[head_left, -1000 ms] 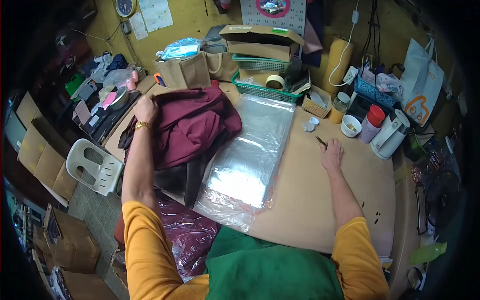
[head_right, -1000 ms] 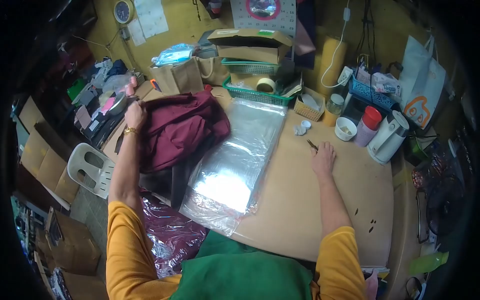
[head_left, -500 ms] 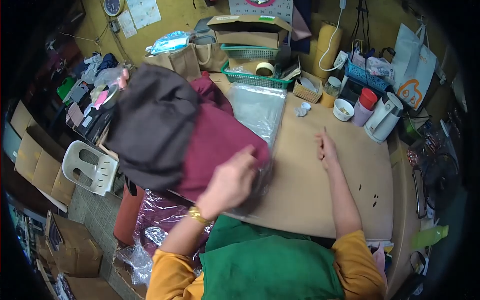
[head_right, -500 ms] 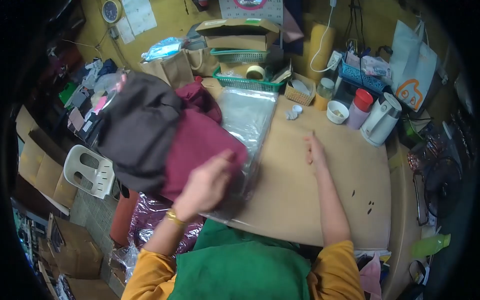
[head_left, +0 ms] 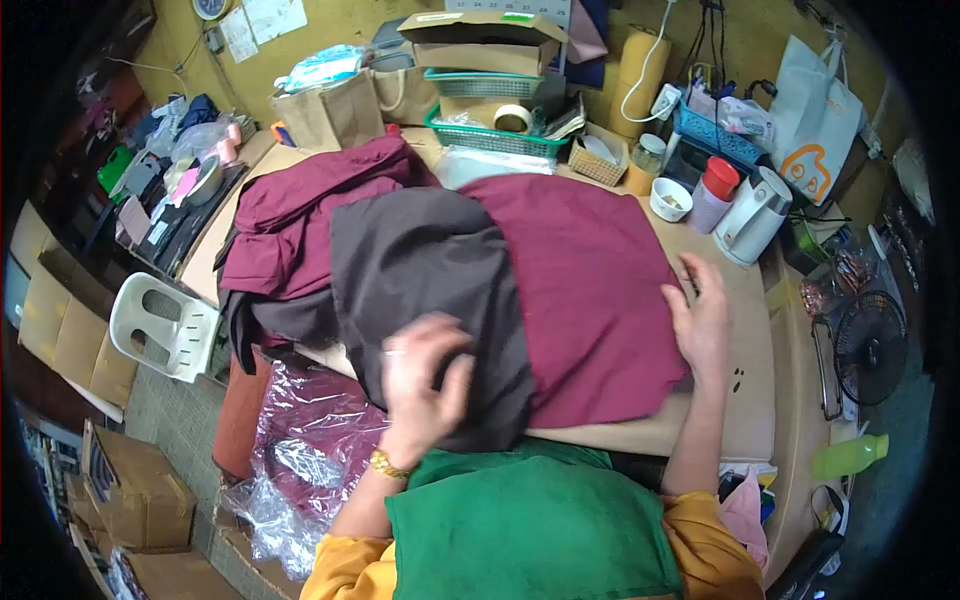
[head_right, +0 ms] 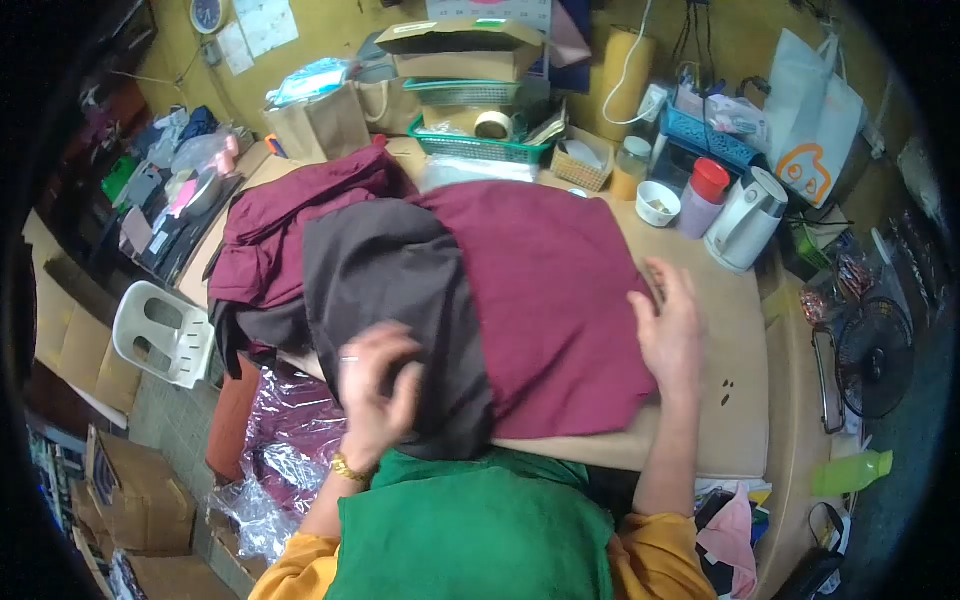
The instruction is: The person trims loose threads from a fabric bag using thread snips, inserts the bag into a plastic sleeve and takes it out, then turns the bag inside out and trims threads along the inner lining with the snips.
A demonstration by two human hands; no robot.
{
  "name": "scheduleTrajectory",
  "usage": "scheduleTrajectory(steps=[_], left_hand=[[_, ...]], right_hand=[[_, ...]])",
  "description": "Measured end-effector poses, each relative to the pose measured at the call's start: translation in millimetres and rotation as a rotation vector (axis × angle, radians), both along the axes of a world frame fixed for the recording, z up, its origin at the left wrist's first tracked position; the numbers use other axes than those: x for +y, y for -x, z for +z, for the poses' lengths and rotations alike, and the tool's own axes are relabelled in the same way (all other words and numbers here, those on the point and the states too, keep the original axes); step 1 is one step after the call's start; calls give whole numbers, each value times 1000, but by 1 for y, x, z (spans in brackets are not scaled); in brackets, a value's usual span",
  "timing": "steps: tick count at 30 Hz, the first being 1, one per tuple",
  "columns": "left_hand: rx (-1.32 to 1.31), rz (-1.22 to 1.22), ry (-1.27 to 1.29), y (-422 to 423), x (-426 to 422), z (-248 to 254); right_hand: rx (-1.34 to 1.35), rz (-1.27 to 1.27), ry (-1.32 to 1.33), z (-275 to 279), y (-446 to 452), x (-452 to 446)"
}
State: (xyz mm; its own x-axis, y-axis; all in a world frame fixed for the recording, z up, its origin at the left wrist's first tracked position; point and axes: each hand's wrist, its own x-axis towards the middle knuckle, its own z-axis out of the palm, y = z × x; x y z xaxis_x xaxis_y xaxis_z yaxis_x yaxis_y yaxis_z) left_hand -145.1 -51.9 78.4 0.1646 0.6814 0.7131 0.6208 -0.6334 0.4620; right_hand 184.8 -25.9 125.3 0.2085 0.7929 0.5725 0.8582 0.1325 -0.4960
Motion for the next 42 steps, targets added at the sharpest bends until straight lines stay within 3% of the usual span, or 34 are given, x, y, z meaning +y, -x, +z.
scheduleTrajectory(steps=[1, 2, 3, 6, 7, 9, 13, 17, 19, 24, 29, 31, 33, 34, 35, 37, 39, 40, 42], left_hand=[[-35, 207, -21, 10, 4, -4], [6, 374, 4, 26, 11, -18], [-14, 421, 82, 39, 19, -28], [-68, 407, 276, 54, 37, -59], [-94, 376, 334, 52, 41, -63], [-55, 317, 312, 43, 45, -66], [-227, 183, 612, 34, 59, -60], [-269, 43, 656, 39, 117, -88], [-387, -7, 817, 23, 137, -79], [276, 332, 428, -8, 189, -88], [312, 190, 712, -12, 215, -83], [-351, -180, 783, -14, 210, -83], [-532, -338, 663, -29, 166, -49], [-695, -436, 680, -44, 135, -26], [-722, -529, 776, -47, 115, -16], [-780, -573, 828, -58, 77, -8], [-864, -686, 860, -60, 55, -15], [-882, -678, 877, -60, 49, -17], [-871, -653, 910, -49, 42, -27]], right_hand=[[-3, -12, -2, 4, 0, -6], [196, 20, 42, 5, 1, -12], [395, 55, 88, 4, 1, -16], [593, 225, 286, -38, 16, -15], [70, 271, 170, -74, 9, -8], [-214, 267, 357, -124, -6, -12], [-275, 274, 490, -124, -30, -33], [-229, 329, 620, -119, -49, -40], [-215, 348, 646, -117, -53, -41], [-200, 366, 574, -130, -55, -43], [-221, 374, 611, -118, -60, -36], [-250, 398, 633, -88, -52, -27], [240, 462, 489, -36, -21, -17], [193, 549, 304, -32, -11, -8], [132, 625, 116, -29, -1, 1], [479, 651, 183, 6, 37, -1], [665, 807, 285, 4, 58, 15], [628, 855, 430, 3, 63, 25], [550, 986, 436, -27, 68, 49]])
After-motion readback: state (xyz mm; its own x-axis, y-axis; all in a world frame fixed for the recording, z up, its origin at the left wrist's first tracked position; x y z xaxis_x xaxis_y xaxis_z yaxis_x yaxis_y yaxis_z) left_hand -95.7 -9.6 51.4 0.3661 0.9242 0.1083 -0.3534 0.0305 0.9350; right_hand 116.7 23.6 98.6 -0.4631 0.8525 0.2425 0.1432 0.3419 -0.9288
